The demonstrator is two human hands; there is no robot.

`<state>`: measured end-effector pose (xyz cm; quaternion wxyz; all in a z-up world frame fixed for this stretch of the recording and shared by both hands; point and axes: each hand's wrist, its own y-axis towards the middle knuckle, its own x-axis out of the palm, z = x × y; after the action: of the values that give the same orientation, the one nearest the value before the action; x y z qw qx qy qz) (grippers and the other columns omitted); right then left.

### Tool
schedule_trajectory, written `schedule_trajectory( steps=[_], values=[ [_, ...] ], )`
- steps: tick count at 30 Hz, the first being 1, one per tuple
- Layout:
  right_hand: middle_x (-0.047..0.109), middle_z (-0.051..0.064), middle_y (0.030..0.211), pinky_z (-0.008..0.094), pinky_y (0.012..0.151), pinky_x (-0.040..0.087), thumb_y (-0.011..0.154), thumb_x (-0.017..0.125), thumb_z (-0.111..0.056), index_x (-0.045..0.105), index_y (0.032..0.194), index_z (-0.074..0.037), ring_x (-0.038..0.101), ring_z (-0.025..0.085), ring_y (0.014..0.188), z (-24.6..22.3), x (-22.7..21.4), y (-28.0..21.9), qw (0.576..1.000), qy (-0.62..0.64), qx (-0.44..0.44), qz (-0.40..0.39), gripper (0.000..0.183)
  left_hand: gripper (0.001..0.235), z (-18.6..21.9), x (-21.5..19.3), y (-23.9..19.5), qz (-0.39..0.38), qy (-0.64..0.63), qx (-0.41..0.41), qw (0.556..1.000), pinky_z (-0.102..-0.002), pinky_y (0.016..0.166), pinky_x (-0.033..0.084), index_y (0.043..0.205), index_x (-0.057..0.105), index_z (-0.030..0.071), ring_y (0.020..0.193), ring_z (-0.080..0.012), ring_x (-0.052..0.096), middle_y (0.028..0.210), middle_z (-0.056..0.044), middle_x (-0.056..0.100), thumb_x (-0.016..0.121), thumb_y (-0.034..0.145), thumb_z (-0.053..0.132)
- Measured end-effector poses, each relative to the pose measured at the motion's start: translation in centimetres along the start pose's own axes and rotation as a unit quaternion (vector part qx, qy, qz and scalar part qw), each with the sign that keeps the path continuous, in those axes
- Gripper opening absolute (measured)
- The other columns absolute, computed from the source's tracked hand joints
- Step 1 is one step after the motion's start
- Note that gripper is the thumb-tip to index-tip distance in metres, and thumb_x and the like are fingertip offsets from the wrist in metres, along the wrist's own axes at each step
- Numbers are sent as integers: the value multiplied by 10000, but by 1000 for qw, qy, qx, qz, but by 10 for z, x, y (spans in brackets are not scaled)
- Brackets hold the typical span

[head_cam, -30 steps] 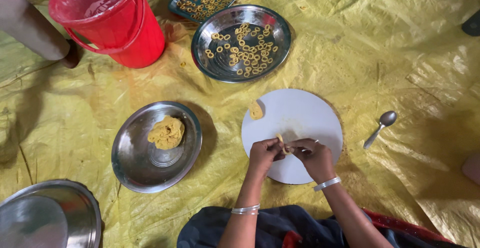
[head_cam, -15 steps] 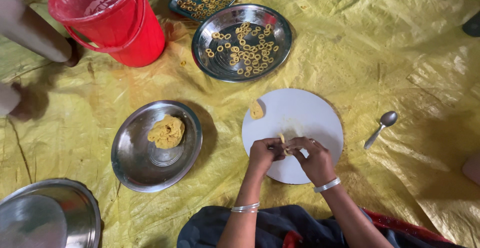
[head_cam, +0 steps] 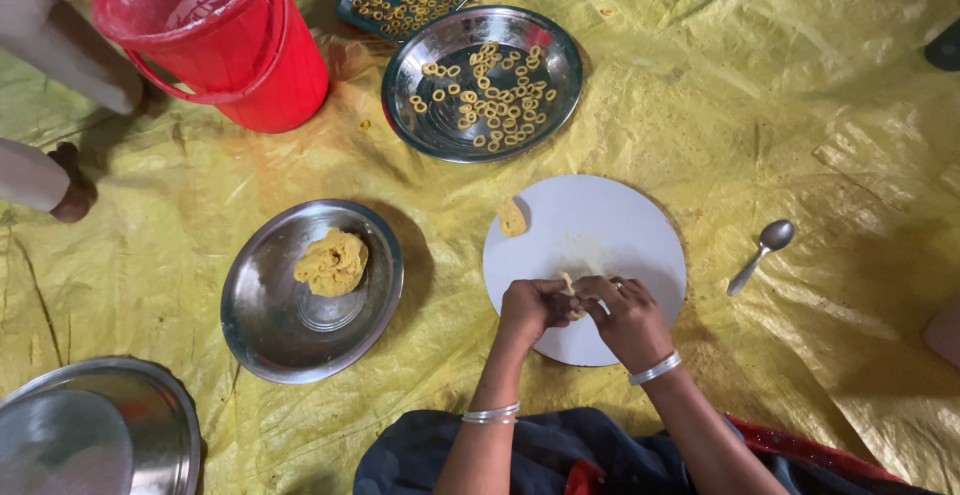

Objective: The person sits on a yellow tarp and repeatedly rolls small pieces of dough into thin strips on a white circular board, then joins the ends to form rings. The finished rings are placed into a nearby metal bowl.

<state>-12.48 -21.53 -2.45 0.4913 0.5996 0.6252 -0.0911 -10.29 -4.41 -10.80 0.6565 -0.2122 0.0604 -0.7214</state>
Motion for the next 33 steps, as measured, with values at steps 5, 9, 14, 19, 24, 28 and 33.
schedule_trajectory(
  steps=[5,9,14,19,24,28,33],
  values=[
    [797,7,981,345,750,606,826,773,-71,784,1001,-157,759,218,839,8,-6,5,986,109,85,-88,195,831,18,-6,-8,-17,-3,-71,997,-320,575,625,1583,231,-28,668,-224,746,883,-185,763,660,872,-30],
    [766,6,1089,346,787,618,793,685,40,803,1035,-192,754,216,932,11,-9,5,989,101,49,-99,355,1027,34,-4,-18,-50,34,-86,994,-327,616,631,1623,77,13,754,-214,756,914,-162,764,727,830,-35],
    [767,-26,1080,395,827,589,755,726,-30,799,908,-193,721,227,998,9,-6,4,996,-1,-63,-63,234,1026,42,-3,-23,-63,39,-93,993,-326,640,633,1623,106,20,792,-213,753,937,-147,752,745,822,-43],
    [762,-8,1060,380,798,595,826,716,-73,773,942,-170,733,238,978,15,-5,2,998,10,7,-56,161,896,42,-5,-22,-63,16,-87,994,-323,642,641,1616,265,78,777,-203,752,949,-126,760,676,832,-59],
    [773,64,1050,379,793,596,880,678,-50,783,1103,-184,752,262,879,32,1,-1,978,38,187,-83,280,638,40,-7,-21,-46,-23,-98,994,-326,638,656,1521,492,66,796,-190,758,963,-96,757,708,924,130],
    [772,106,1085,370,813,597,889,636,-12,759,1210,-197,770,250,898,44,5,-1,967,75,225,-95,390,572,42,-4,-22,-36,-49,-87,994,-340,656,672,1433,615,35,822,-182,766,992,-35,743,749,901,195],
    [780,106,1069,367,801,588,886,710,-109,757,1189,-201,762,249,876,42,2,0,965,58,245,-71,320,559,39,-10,-22,-47,-48,-93,993,-341,719,676,1379,639,64,854,-157,771,994,-81,775,804,846,100]
  ],
)
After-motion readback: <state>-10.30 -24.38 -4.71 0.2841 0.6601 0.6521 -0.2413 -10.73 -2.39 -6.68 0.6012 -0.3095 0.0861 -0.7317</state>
